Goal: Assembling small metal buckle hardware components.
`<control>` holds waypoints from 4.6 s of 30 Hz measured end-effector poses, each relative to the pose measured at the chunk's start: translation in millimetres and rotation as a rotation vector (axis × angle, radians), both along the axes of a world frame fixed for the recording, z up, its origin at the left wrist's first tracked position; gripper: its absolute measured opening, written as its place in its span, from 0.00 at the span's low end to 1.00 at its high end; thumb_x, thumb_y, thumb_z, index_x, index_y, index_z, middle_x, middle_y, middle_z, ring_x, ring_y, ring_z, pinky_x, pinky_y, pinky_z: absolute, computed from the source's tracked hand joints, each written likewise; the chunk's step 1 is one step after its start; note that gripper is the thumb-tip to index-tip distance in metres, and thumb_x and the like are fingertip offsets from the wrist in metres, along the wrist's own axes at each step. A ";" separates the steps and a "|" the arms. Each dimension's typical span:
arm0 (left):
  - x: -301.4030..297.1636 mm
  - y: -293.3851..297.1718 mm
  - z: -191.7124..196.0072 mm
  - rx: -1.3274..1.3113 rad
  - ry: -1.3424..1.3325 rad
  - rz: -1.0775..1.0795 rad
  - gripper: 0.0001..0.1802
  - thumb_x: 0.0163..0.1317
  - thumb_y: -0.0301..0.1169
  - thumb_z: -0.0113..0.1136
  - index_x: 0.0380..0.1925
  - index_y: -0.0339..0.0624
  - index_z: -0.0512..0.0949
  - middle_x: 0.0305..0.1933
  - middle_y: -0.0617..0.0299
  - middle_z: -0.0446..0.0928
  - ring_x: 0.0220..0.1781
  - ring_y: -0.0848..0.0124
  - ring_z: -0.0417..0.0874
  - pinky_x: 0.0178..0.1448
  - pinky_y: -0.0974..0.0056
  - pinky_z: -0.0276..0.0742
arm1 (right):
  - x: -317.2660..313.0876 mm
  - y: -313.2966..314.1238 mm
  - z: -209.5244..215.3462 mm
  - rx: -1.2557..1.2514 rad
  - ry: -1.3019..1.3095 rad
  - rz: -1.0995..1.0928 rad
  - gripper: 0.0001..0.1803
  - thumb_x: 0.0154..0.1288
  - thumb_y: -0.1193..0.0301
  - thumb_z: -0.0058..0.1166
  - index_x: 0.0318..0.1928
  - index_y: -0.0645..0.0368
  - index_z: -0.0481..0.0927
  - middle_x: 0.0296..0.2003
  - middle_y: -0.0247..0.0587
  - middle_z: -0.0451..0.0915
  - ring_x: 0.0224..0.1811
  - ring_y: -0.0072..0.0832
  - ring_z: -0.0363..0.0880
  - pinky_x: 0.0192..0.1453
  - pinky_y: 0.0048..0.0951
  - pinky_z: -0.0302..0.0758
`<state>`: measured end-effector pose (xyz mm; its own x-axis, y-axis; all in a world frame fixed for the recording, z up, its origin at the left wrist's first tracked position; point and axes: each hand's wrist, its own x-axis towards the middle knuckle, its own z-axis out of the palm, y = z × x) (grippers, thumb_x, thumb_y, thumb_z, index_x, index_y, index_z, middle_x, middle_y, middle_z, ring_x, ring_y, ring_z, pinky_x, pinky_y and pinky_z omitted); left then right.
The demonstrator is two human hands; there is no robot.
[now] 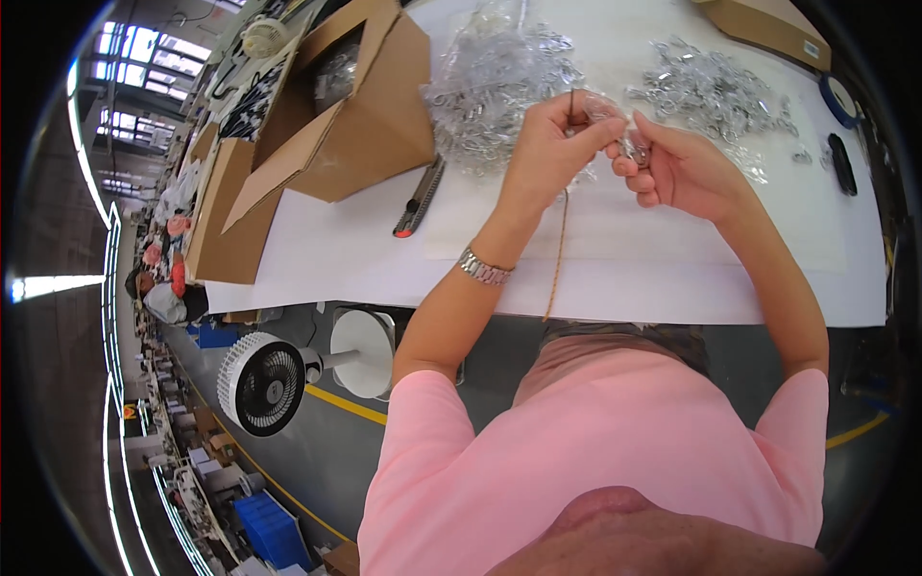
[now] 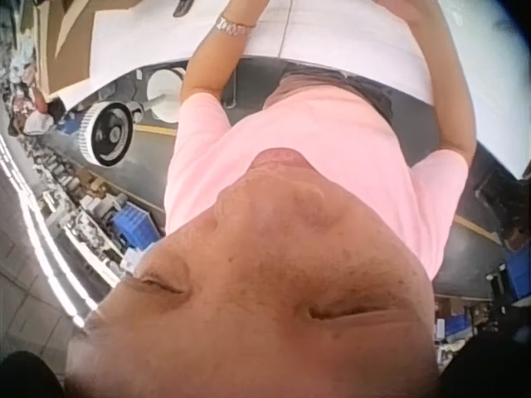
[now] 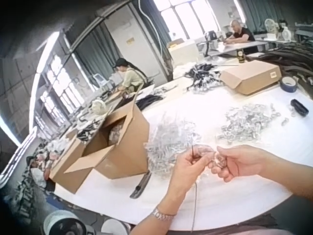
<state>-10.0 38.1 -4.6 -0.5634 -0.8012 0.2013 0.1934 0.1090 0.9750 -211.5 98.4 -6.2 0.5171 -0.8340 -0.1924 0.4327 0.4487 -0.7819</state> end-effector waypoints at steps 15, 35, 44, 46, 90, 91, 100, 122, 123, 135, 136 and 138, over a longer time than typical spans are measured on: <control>25.1 -30.4 -19.1 0.364 0.226 0.014 0.10 0.71 0.26 0.58 0.50 0.38 0.82 0.27 0.69 0.75 0.21 0.85 0.66 0.23 0.76 0.57 | -2.6 -0.7 0.8 -0.205 0.297 -0.214 0.16 0.75 0.61 0.59 0.47 0.63 0.84 0.28 0.21 0.76 0.26 0.10 0.68 0.32 0.16 0.67; -9.3 14.1 -3.7 -0.310 -0.412 0.048 0.18 0.76 0.28 0.46 0.59 0.34 0.79 0.26 0.62 0.80 0.26 0.77 0.74 0.34 0.68 0.71 | 21.2 12.4 -15.9 -0.569 0.761 -0.608 0.13 0.76 0.67 0.53 0.42 0.63 0.86 0.24 0.28 0.77 0.22 0.15 0.68 0.26 0.23 0.66; -1.4 3.1 -8.3 -0.239 -0.376 0.163 0.16 0.75 0.29 0.48 0.55 0.36 0.81 0.24 0.64 0.78 0.26 0.80 0.74 0.34 0.67 0.71 | -24.1 -7.9 -18.7 -0.014 -0.091 -0.638 0.16 0.79 0.67 0.54 0.54 0.70 0.80 0.38 0.35 0.82 0.30 0.15 0.74 0.36 0.20 0.75; 6.4 -6.2 -5.0 -0.227 -0.334 0.194 0.15 0.77 0.30 0.50 0.52 0.35 0.82 0.24 0.67 0.77 0.23 0.83 0.69 0.29 0.71 0.66 | -44.7 -8.8 -13.6 0.153 -0.518 -0.717 0.18 0.79 0.68 0.55 0.57 0.71 0.77 0.43 0.39 0.83 0.32 0.15 0.76 0.39 0.20 0.78; -4.1 -6.0 -16.1 -0.481 -0.353 0.198 0.06 0.69 0.29 0.64 0.37 0.36 0.82 0.29 0.68 0.79 0.24 0.81 0.72 0.28 0.70 0.65 | -17.4 -19.8 -16.9 -0.125 0.424 0.061 0.17 0.77 0.60 0.56 0.50 0.63 0.83 0.43 0.49 0.88 0.40 0.28 0.89 0.45 0.29 0.86; -3.2 -8.9 -18.2 -0.437 -0.322 0.231 0.07 0.70 0.29 0.65 0.38 0.36 0.82 0.32 0.68 0.81 0.23 0.82 0.72 0.27 0.72 0.64 | -19.3 -22.1 -17.5 -0.134 0.405 0.036 0.17 0.77 0.60 0.55 0.49 0.63 0.83 0.45 0.49 0.88 0.43 0.28 0.89 0.47 0.30 0.86; -14.4 5.8 -15.7 0.082 -0.166 -0.028 0.12 0.73 0.36 0.64 0.42 0.37 0.82 0.27 0.69 0.77 0.19 0.85 0.64 0.21 0.74 0.52 | 7.0 -17.3 -20.9 -0.142 0.089 -0.470 0.18 0.78 0.59 0.54 0.52 0.62 0.84 0.46 0.37 0.87 0.44 0.24 0.85 0.59 0.34 0.81; -11.0 2.2 -22.9 0.254 -0.199 -0.228 0.13 0.76 0.34 0.59 0.44 0.32 0.82 0.36 0.56 0.85 0.17 0.85 0.65 0.20 0.76 0.53 | 14.7 -6.2 -26.6 -0.292 0.124 -0.620 0.21 0.79 0.59 0.51 0.57 0.65 0.81 0.50 0.48 0.88 0.41 0.24 0.85 0.45 0.27 0.81; -11.2 2.7 -23.0 0.252 -0.198 -0.232 0.13 0.76 0.34 0.59 0.44 0.32 0.82 0.36 0.56 0.85 0.17 0.85 0.65 0.20 0.76 0.53 | 15.9 -5.4 -24.8 -0.293 0.126 -0.624 0.21 0.79 0.59 0.51 0.57 0.65 0.81 0.50 0.48 0.88 0.41 0.24 0.85 0.45 0.27 0.81; -3.7 2.1 -13.4 0.211 -0.255 -0.276 0.11 0.73 0.33 0.62 0.46 0.36 0.82 0.33 0.58 0.85 0.16 0.87 0.62 0.19 0.77 0.51 | -5.2 -9.8 -19.7 -0.305 0.339 -0.548 0.21 0.75 0.59 0.58 0.54 0.66 0.83 0.51 0.46 0.88 0.45 0.27 0.88 0.58 0.31 0.82; -3.8 3.3 -13.4 0.200 -0.276 -0.274 0.11 0.73 0.33 0.62 0.47 0.36 0.81 0.33 0.58 0.85 0.16 0.87 0.61 0.19 0.78 0.50 | -3.6 -9.0 -17.6 -0.286 0.303 -0.579 0.21 0.76 0.59 0.58 0.54 0.65 0.83 0.51 0.46 0.88 0.48 0.28 0.88 0.60 0.31 0.82; -5.6 5.1 -12.4 0.188 -0.297 -0.271 0.12 0.73 0.33 0.62 0.49 0.37 0.81 0.33 0.58 0.85 0.16 0.88 0.61 0.19 0.78 0.50 | -2.8 -8.4 -16.9 -0.267 0.266 -0.609 0.21 0.76 0.59 0.57 0.54 0.65 0.83 0.51 0.46 0.88 0.50 0.29 0.88 0.62 0.32 0.81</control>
